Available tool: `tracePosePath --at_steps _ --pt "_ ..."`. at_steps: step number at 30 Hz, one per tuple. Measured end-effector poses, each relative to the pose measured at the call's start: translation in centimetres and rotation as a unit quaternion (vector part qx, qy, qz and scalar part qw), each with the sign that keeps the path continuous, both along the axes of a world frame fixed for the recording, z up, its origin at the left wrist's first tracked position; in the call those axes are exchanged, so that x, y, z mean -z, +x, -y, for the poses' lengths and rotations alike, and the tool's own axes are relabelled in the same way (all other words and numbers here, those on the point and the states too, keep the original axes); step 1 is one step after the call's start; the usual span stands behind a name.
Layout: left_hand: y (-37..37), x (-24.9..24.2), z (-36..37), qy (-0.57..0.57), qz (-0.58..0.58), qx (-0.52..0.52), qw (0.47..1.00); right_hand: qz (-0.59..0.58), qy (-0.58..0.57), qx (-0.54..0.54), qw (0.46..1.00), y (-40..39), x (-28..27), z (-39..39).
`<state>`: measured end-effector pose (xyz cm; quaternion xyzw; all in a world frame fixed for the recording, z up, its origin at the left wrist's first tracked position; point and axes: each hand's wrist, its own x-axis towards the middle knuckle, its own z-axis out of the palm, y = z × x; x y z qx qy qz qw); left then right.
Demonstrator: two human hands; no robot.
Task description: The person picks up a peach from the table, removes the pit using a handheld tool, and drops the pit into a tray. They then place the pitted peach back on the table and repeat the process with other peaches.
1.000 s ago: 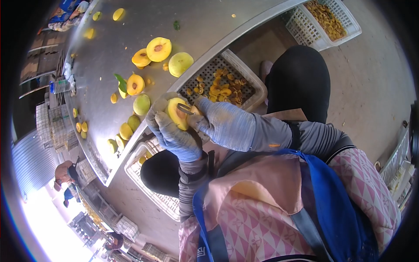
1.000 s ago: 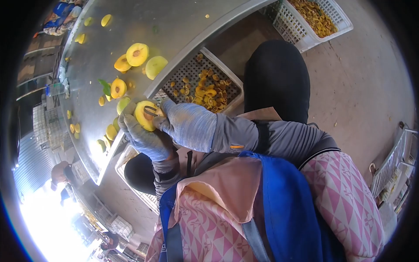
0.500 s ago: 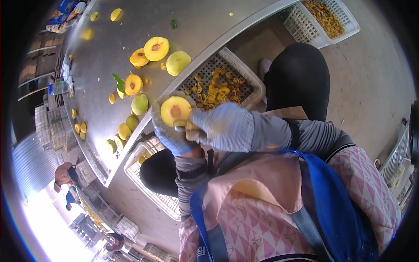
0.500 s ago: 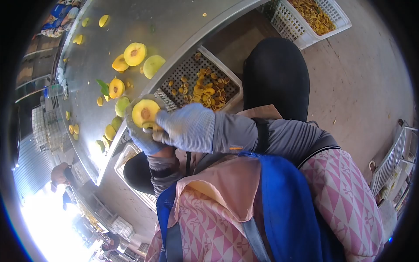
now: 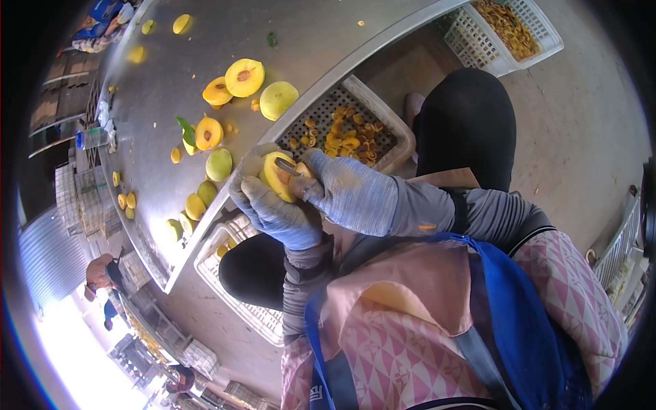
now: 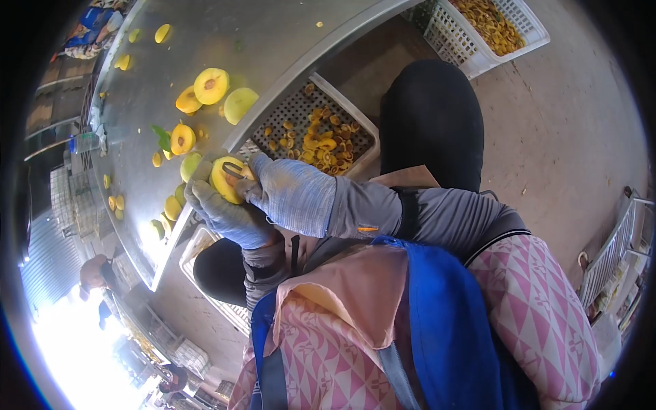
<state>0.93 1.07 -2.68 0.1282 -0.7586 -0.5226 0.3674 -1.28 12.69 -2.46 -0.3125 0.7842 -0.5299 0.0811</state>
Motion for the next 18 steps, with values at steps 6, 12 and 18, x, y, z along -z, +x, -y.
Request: tracePosePath --at_steps 6,12,18 --pt "0.0 -0.5 -0.5 -0.006 0.004 0.007 1.0 0.088 0.002 0.003 0.996 0.4 -0.6 -0.6" --pt "0.2 -1.2 0.5 0.127 0.076 0.064 0.987 0.003 0.057 -0.019 0.998 0.2 -0.3 -1.1" --pt "0.7 -1.0 2.3 0.275 0.149 0.131 0.941 -0.07 0.046 -0.014 0.996 0.4 0.2 -1.2"
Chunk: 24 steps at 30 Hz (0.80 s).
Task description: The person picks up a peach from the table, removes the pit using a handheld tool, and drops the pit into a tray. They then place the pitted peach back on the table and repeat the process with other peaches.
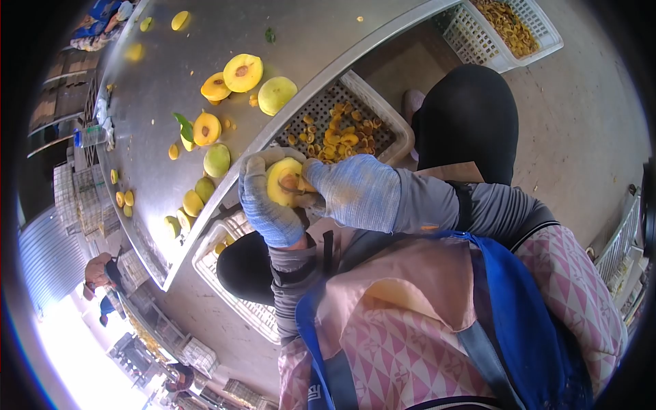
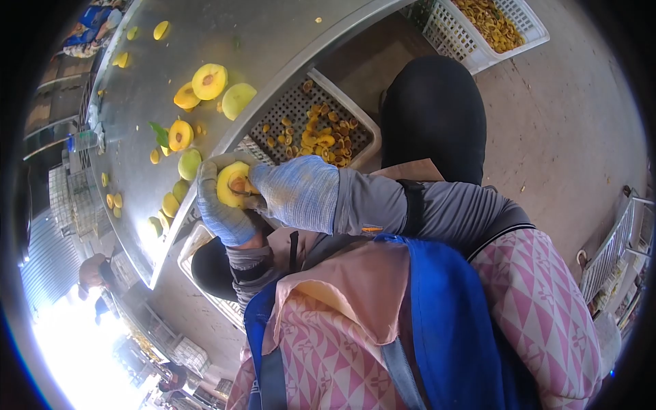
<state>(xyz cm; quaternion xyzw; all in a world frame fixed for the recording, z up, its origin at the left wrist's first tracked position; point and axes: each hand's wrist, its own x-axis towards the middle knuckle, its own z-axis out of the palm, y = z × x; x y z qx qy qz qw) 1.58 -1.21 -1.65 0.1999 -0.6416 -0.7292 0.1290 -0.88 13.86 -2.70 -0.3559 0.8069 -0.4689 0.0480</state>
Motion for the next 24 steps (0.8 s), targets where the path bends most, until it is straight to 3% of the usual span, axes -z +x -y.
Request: tracePosePath --at_steps 4,6,8,13,19,21,24 --pt "0.0 -0.1 0.3 -0.025 -0.031 0.024 0.999 0.036 -0.006 -0.01 0.999 0.2 0.0 0.1" --pt "-0.1 -0.3 0.7 -0.328 -0.042 0.111 0.937 0.014 0.002 -0.007 1.0 0.4 0.4 0.2" --pt "0.0 0.0 1.2 -0.303 -0.016 0.106 0.947 -0.007 0.01 -0.006 1.0 0.3 0.2 0.2" --pt "0.0 0.3 0.7 -0.316 -0.027 0.095 0.944 0.192 0.014 -0.062 0.979 -0.3 -0.8 -0.2" --pt "0.1 0.6 0.5 -0.347 -0.136 0.073 0.925 0.214 -0.026 -0.072 0.974 0.1 -0.2 0.0" --pt "0.2 0.8 0.6 -0.453 -0.144 0.056 0.878 0.232 -0.056 -0.066 0.969 0.4 0.4 0.6" --pt "0.0 1.7 0.6 -0.439 -0.168 0.025 0.882 0.244 -0.079 -0.065 0.964 0.4 0.4 0.4"
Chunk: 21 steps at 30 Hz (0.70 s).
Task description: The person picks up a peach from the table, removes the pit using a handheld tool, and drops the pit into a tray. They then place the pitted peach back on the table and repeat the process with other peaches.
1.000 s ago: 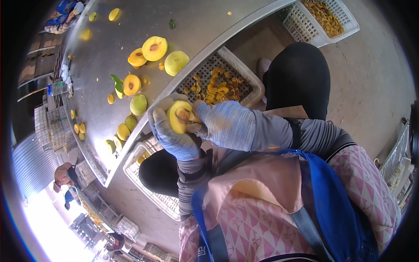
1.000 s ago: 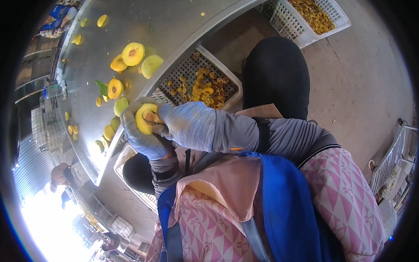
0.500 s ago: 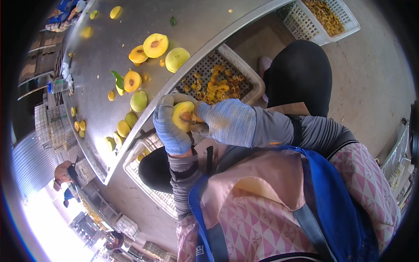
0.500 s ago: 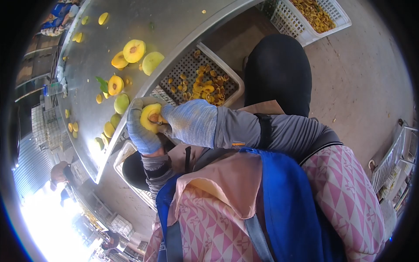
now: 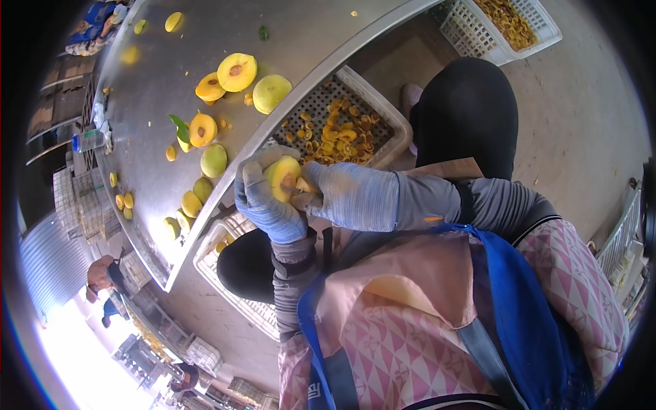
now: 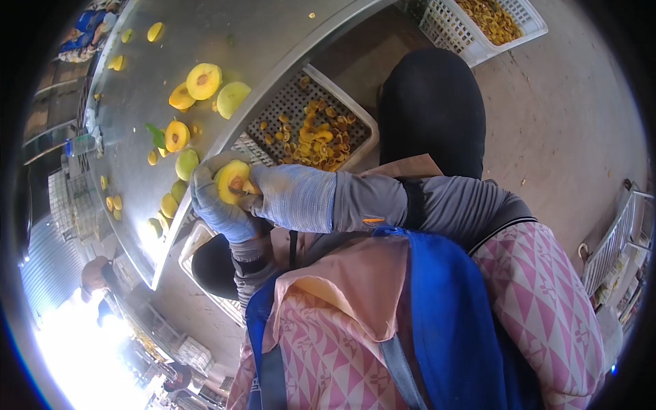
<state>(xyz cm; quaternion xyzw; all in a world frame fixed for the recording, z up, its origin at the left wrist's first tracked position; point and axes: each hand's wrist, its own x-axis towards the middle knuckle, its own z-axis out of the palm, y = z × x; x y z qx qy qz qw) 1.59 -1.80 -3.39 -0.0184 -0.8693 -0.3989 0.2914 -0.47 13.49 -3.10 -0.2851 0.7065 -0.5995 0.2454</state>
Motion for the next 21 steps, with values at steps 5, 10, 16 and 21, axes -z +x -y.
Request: tracePosePath --at_steps 5,10,16,21 --pt "0.1 -1.3 -1.0 0.122 0.059 -0.004 0.991 0.068 -0.053 -0.037 0.996 -0.7 0.1 0.1" --pt "-0.3 -0.3 0.2 0.212 0.103 0.077 0.969 0.006 0.072 -0.03 0.997 -0.7 -1.3 -0.6" --pt "-0.2 -0.9 -0.9 0.282 0.103 0.083 0.95 0.127 -0.069 0.005 0.989 -0.7 0.2 0.9" --pt "0.3 -2.0 -1.4 0.343 0.157 -0.025 0.926 0.142 -0.058 -0.033 0.988 -0.7 -0.5 0.5"
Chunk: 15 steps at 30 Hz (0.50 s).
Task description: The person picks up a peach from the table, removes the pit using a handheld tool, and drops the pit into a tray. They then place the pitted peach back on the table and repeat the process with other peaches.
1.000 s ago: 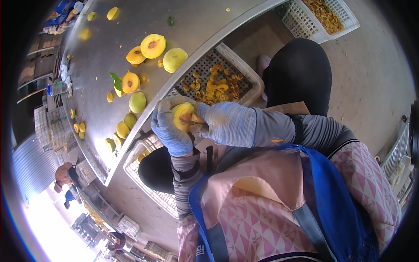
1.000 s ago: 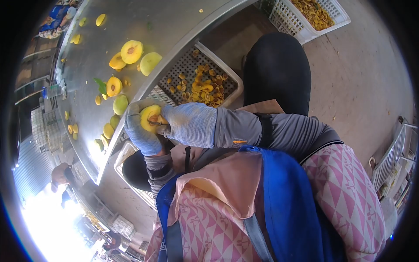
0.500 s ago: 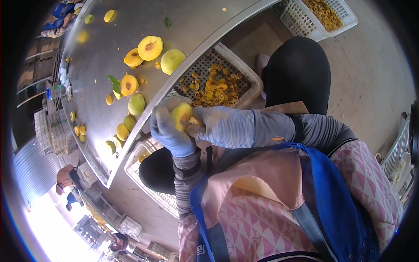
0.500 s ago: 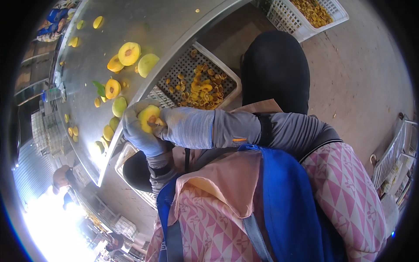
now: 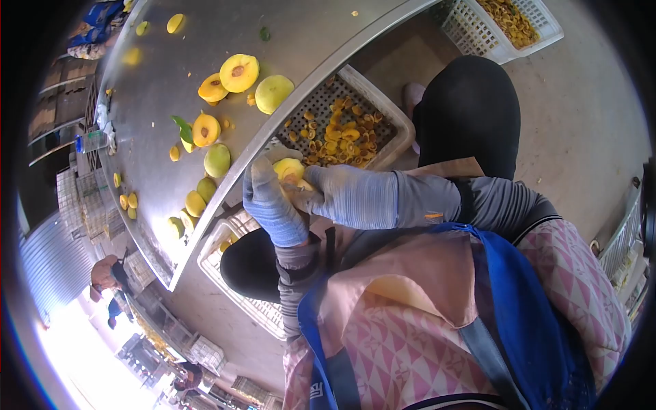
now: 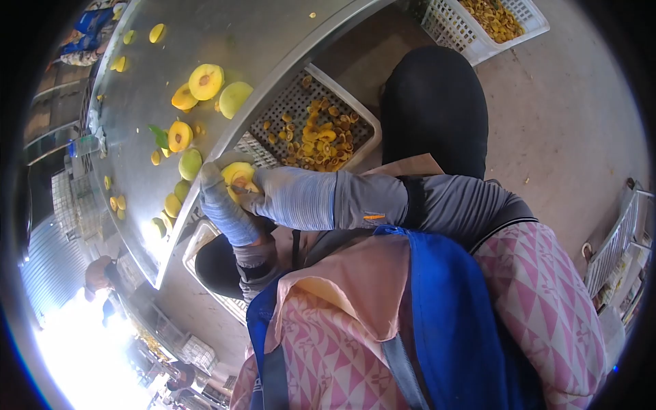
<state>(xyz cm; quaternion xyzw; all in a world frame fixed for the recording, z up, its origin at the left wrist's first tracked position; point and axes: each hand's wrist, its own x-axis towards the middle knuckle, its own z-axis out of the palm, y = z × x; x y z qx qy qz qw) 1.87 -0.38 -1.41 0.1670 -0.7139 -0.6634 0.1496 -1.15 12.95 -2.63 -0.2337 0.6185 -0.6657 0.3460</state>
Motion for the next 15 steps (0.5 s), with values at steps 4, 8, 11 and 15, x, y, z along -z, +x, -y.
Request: tracePosePath --at_steps 4,8,11,15 --pt "0.0 -0.1 -0.2 0.016 0.053 -0.045 0.997 -0.144 0.162 -0.062 0.974 -0.3 -1.3 -1.1" --pt "0.6 0.5 -0.4 -0.019 -0.009 -0.065 0.998 -0.104 0.039 -0.023 0.994 0.6 1.3 0.2" --pt "0.7 1.6 1.0 -0.112 -0.106 0.017 0.988 -0.04 -0.161 0.045 0.985 0.8 2.2 0.8" --pt "0.7 2.0 1.7 -0.068 -0.12 0.077 0.987 0.433 -0.115 -0.173 0.877 -0.8 0.8 -1.0"
